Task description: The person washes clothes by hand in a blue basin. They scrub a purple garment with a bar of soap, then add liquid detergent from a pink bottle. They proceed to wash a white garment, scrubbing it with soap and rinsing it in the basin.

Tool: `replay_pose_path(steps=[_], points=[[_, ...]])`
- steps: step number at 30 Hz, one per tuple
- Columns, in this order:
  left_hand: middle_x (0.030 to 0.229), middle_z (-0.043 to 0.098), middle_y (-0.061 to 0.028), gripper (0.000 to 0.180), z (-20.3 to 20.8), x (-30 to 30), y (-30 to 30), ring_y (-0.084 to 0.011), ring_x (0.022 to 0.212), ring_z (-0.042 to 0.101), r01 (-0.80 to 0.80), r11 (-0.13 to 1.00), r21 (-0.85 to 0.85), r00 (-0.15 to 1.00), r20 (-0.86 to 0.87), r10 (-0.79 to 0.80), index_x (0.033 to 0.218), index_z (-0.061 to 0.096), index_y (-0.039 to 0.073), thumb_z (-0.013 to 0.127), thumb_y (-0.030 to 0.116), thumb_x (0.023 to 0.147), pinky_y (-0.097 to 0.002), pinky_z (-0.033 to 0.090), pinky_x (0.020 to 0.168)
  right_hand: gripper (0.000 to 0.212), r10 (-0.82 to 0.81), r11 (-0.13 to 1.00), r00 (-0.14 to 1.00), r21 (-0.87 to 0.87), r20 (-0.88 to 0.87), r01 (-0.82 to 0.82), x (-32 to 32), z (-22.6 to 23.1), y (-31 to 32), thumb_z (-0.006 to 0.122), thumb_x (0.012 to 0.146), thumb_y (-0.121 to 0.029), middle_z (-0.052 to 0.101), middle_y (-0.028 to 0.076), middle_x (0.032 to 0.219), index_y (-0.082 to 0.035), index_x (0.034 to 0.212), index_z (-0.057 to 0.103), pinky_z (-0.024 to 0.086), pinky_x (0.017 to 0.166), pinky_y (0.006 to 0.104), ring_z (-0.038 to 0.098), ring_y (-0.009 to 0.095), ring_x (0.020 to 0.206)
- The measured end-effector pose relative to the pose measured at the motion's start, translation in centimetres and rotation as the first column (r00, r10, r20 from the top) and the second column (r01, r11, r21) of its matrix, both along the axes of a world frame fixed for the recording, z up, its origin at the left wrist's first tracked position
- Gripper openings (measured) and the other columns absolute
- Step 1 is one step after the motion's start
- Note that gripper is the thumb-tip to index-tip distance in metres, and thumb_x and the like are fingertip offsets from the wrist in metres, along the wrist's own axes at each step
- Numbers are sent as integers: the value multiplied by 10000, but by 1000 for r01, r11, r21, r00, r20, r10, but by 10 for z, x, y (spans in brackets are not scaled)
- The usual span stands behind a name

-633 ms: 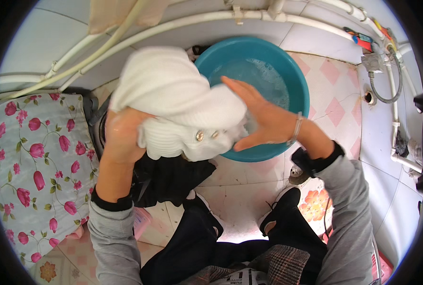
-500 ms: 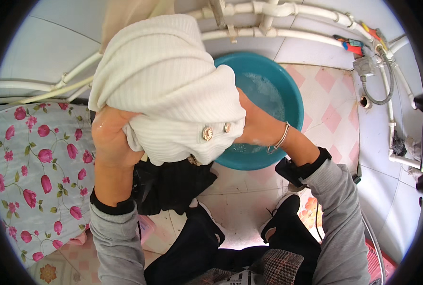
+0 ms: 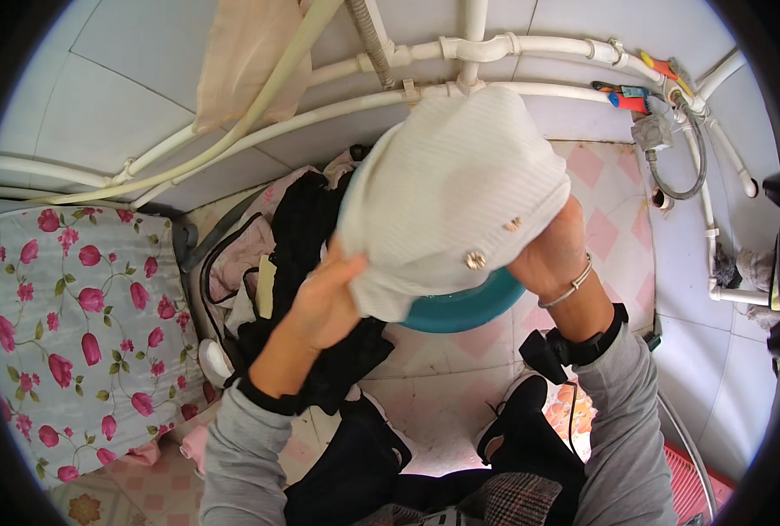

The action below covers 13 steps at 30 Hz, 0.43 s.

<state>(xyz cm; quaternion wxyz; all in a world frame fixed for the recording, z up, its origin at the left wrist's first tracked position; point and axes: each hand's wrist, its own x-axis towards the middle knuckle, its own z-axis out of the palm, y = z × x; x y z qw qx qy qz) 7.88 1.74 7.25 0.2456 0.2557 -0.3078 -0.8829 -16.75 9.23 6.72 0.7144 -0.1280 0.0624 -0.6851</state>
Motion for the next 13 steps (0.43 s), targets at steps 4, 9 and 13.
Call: replay_pose_path(steps=[4,9,13], points=[[1495,376,-121,822,-24,-25,9,-291,1361,390,149,907,394,947,-322,-16,1501,246,78,385,653,931,-465,311,1125,461,9,998,998,68,70,-13,23,11,5,416,980,-299,550,121,1340,-18,1340,484,422,1038,413,537,275,1207],[1441,446,-128,672,-28,-46,0,-281,1276,496,-44,996,-82,997,-69,39,1458,353,83,421,540,969,-429,456,1026,433,65,972,994,218,82,-82,34,0,11,408,986,-271,554,123,1334,-17,1325,498,428,1033,409,549,265,1193],[1449,438,-123,643,-38,-43,-12,-281,1268,505,-17,994,-106,999,-39,13,1479,313,124,430,508,976,-412,468,1018,441,139,867,942,497,-305,33,31,15,7,403,1002,-286,553,113,1338,-14,1340,479,418,1052,402,530,270,1234]])
